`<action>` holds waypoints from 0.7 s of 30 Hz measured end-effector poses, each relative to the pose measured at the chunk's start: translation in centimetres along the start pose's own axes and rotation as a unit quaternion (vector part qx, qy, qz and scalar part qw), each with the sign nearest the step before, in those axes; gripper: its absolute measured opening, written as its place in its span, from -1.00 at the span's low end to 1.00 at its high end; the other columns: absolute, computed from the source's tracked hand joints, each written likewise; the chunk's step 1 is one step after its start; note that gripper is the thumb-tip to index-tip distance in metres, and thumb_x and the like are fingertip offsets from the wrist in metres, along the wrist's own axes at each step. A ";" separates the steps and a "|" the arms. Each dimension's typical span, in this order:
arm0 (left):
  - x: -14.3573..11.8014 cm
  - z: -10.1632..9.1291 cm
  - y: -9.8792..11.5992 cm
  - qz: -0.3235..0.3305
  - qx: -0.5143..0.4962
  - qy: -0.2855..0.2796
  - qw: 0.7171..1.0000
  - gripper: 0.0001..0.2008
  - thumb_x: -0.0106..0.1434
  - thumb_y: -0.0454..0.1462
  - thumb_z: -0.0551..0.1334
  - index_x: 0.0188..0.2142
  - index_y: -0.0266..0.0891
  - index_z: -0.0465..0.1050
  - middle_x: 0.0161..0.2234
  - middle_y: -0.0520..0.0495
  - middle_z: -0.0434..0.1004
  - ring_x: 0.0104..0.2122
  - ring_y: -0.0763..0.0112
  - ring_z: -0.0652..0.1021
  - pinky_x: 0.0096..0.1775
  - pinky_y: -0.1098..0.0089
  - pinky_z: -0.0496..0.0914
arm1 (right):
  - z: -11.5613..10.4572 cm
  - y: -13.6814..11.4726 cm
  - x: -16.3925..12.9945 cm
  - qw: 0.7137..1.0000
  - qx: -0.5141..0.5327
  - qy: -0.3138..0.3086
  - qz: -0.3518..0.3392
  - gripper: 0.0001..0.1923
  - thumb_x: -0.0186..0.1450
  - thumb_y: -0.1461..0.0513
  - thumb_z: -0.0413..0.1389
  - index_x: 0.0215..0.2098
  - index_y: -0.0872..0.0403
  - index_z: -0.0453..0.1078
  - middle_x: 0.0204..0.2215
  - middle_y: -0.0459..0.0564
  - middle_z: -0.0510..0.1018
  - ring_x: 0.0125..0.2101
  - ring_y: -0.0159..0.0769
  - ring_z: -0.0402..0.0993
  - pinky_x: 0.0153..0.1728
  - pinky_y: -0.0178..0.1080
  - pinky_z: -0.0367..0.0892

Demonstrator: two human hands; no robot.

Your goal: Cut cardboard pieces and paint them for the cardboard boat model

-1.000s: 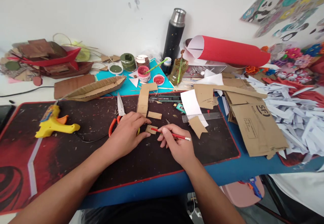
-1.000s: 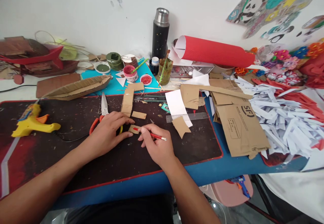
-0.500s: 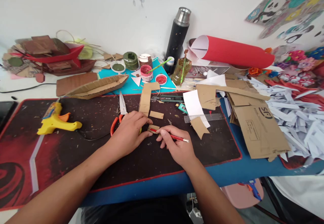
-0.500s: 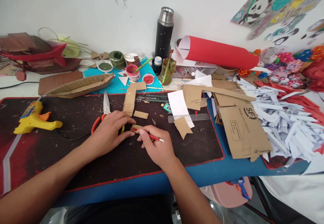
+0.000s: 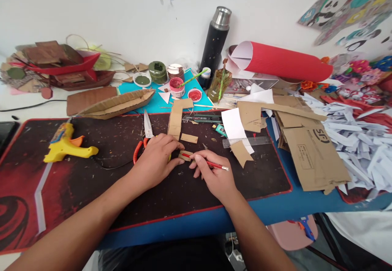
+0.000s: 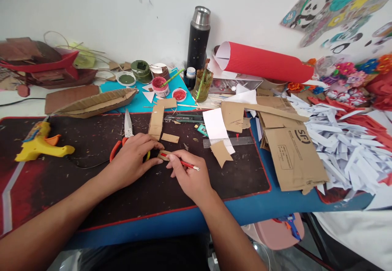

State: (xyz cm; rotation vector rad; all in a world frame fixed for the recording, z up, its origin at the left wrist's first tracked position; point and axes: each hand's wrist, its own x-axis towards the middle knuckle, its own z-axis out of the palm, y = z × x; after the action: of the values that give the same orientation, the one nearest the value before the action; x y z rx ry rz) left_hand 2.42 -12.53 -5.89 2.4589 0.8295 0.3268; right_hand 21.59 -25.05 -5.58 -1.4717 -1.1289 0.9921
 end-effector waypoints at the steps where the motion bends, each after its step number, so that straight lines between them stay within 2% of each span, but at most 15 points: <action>1: 0.0 0.0 0.0 0.000 0.000 0.000 1.000 -0.84 0.44 -0.22 0.36 -0.01 -0.11 0.58 -0.02 -0.13 0.67 -0.01 0.03 0.55 0.01 0.05 0.41 | 0.0 0.1 0.0 1.000 0.001 0.000 0.001 -0.68 0.61 0.02 0.14 -0.14 0.01 0.63 -0.38 -0.05 0.73 -0.54 -0.32 0.63 -0.45 -0.27 0.50; 12: 0.0 -0.1 0.2 0.009 0.007 0.006 1.000 -0.87 0.45 -0.23 0.36 -0.03 -0.15 0.56 -0.07 -0.11 0.66 -0.05 0.05 0.54 -0.01 0.08 0.39 | 0.0 0.3 0.0 1.000 0.012 0.009 0.004 -0.71 0.61 0.05 0.15 -0.11 0.02 0.64 -0.38 -0.04 0.73 -0.53 -0.33 0.65 -0.51 -0.31 0.45; 21: 0.0 0.0 0.1 0.003 0.006 0.002 1.000 -0.83 0.42 -0.20 0.40 -0.04 -0.13 0.55 -0.07 -0.10 0.66 -0.04 0.04 0.55 0.00 0.07 0.39 | 0.0 0.2 0.1 0.999 0.031 0.032 0.018 -0.66 0.58 -0.01 0.15 -0.13 0.02 0.64 -0.40 -0.03 0.71 -0.56 -0.33 0.63 -0.54 -0.31 0.47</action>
State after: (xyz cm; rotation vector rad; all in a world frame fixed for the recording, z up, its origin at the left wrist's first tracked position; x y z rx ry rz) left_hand 2.47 -12.52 -5.81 2.4730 0.8288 0.3305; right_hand 21.68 -25.03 -5.82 -1.4688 -1.0202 0.9884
